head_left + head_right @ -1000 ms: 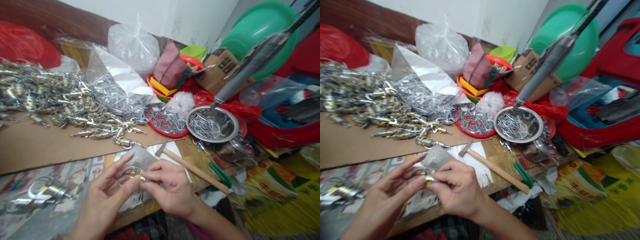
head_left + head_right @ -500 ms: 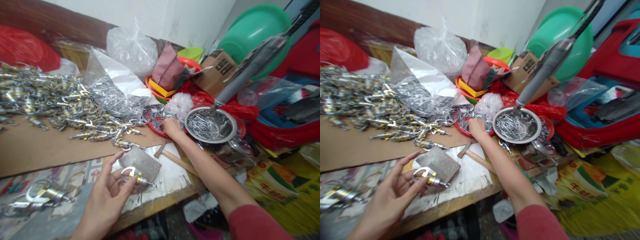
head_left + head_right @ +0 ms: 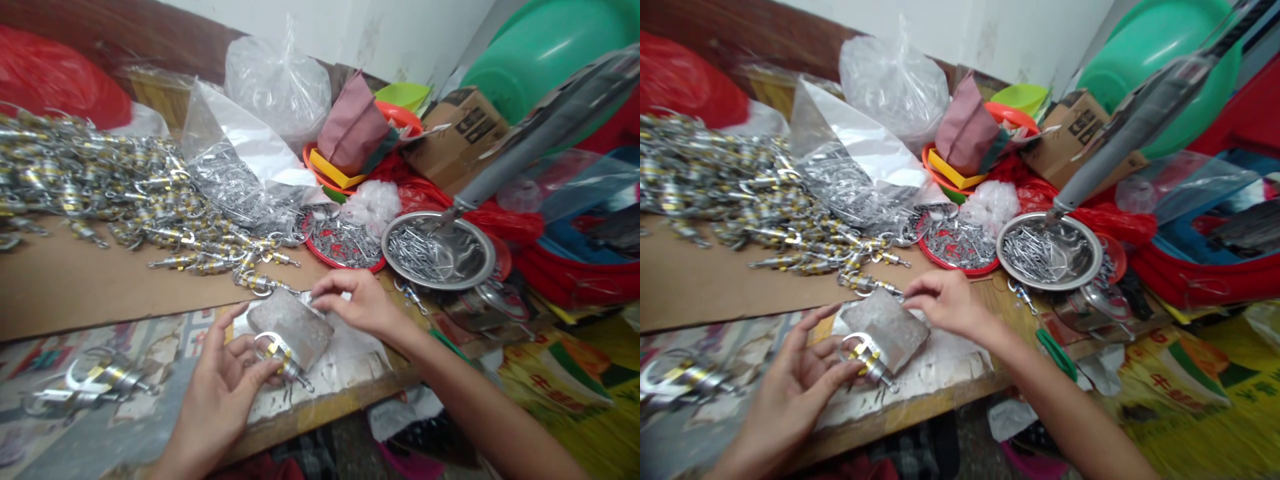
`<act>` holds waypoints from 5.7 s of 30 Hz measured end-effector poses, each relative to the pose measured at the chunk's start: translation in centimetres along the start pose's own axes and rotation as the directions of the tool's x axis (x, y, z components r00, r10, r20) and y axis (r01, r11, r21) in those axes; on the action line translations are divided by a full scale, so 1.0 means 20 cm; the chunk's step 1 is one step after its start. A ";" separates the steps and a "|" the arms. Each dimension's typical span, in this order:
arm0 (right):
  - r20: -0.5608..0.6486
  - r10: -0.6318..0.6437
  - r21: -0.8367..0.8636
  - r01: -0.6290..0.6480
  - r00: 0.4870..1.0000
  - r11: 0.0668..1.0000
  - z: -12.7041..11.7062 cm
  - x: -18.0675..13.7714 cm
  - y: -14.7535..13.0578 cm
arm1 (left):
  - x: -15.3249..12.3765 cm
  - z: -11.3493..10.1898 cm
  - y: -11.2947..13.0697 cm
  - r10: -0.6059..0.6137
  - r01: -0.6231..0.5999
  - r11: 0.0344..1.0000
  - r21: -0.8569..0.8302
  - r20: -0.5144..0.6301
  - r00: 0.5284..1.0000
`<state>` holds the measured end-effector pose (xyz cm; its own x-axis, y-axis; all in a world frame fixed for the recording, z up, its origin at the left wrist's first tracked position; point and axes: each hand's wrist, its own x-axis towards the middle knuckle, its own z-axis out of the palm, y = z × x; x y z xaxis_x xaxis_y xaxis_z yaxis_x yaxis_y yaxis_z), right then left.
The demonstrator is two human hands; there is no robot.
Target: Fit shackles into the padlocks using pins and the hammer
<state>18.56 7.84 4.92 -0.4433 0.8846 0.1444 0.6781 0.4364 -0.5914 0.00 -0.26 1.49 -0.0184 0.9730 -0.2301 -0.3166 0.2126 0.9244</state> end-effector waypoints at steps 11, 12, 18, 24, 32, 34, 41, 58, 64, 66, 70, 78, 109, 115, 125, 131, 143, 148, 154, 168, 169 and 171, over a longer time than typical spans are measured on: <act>0.115 -0.157 0.020 0.156 0.981 0.988 0.15 -0.07 -0.20 | -0.01 0.00 -0.07 0.131 -0.132 0.991 -0.029 -0.045 0.990; 0.075 -0.139 0.022 0.137 0.988 0.990 0.18 -0.06 -0.20 | -0.01 0.00 -0.06 0.131 -0.132 0.991 -0.030 -0.043 0.990; 0.000 -0.117 0.059 0.117 0.993 0.991 0.22 -0.11 -0.20 | -0.01 0.01 -0.06 0.126 -0.128 0.991 -0.046 -0.056 0.991; 0.048 0.053 0.213 -0.062 0.997 0.975 0.15 -0.09 -0.23 | -0.01 0.02 -0.06 0.126 -0.130 0.990 -0.052 -0.074 0.989; 0.154 -0.044 0.144 0.021 0.987 0.989 0.13 -0.07 -0.21 | -0.01 0.01 -0.07 0.131 -0.133 0.991 -0.029 -0.075 0.989; 0.120 -0.064 0.107 0.051 0.991 0.993 0.14 -0.07 -0.22 | -0.01 0.01 -0.07 0.124 -0.127 0.992 -0.028 -0.079 0.989; 0.244 0.063 0.164 -0.106 0.968 0.981 0.13 -0.04 -0.21 | 0.00 0.02 -0.06 0.116 -0.118 0.993 -0.024 -0.083 0.990; -0.226 0.089 -0.164 -0.128 0.970 0.978 0.00 -0.26 0.08 | -0.01 0.02 -0.06 0.120 -0.121 0.993 0.001 -0.110 0.987; 0.004 0.266 -0.375 -0.245 0.964 0.894 -0.03 -0.40 0.21 | -0.01 0.03 -0.05 0.099 -0.103 0.994 -0.038 -0.087 0.991; -0.088 0.196 -0.295 -0.213 0.977 0.932 -0.04 -0.41 0.14 | -0.02 0.03 -0.05 0.105 -0.108 0.993 -0.046 -0.074 0.992; -0.158 -0.086 -0.168 0.059 0.984 0.984 -0.07 -0.42 -0.05 | -0.03 0.03 -0.04 0.103 -0.107 0.993 -0.052 -0.076 0.992; 0.001 -0.223 -0.322 0.212 0.975 0.923 -0.02 -0.45 -0.17 | -0.01 0.03 -0.05 0.116 -0.121 0.990 -0.067 -0.082 0.990; -0.084 0.428 -0.582 -0.393 0.900 0.712 -0.04 0.41 0.40 | 0.04 -0.09 -0.04 0.433 -0.407 0.651 0.641 0.127 0.892; -0.098 0.408 -0.463 -0.405 0.908 0.789 -0.08 0.36 0.46 | 0.05 -0.10 -0.02 0.594 -0.585 0.498 0.640 0.240 0.768; -0.255 0.236 0.050 -0.231 0.938 0.972 0.00 0.06 0.12 | 0.07 -0.09 0.04 0.425 -0.532 0.571 0.625 0.329 0.843; -0.239 -0.030 0.481 0.145 0.971 0.865 0.19 -0.10 -0.16 | 0.07 -0.07 0.03 0.418 -0.413 0.566 0.714 0.183 0.890; -0.200 0.001 0.612 0.124 0.980 0.781 0.21 -0.13 -0.15 | 0.06 -0.05 0.06 0.403 -0.465 0.649 0.602 0.247 0.881; -0.159 -0.051 0.617 0.139 0.986 0.774 0.20 -0.12 -0.15 | 0.07 -0.05 0.06 0.355 -0.435 0.658 0.614 0.256 0.899; -0.204 -0.220 0.428 0.289 0.954 0.857 0.17 -0.20 -0.16 | 0.05 -0.05 0.06 0.264 -0.293 0.823 0.487 0.129 0.956; -0.352 -0.578 -0.098 0.586 0.736 0.805 0.16 -0.27 -0.15 | 0.00 -0.04 0.17 0.347 -0.398 0.655 0.643 0.212 0.913; -0.372 -0.540 -0.059 0.562 0.755 0.825 0.17 -0.28 -0.15 | 0.00 -0.03 0.16 0.313 -0.362 0.692 0.624 0.193 0.930; -0.416 -0.447 0.030 0.503 0.792 0.864 0.19 -0.28 -0.16 | -0.01 -0.02 0.15 0.236 -0.261 0.779 0.571 0.119 0.964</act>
<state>16.65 0.84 3.03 -0.4103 0.5743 0.7084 0.3457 0.8168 -0.4619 -1.38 0.08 4.16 0.0200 0.9993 0.0326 0.2997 -0.0371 0.9533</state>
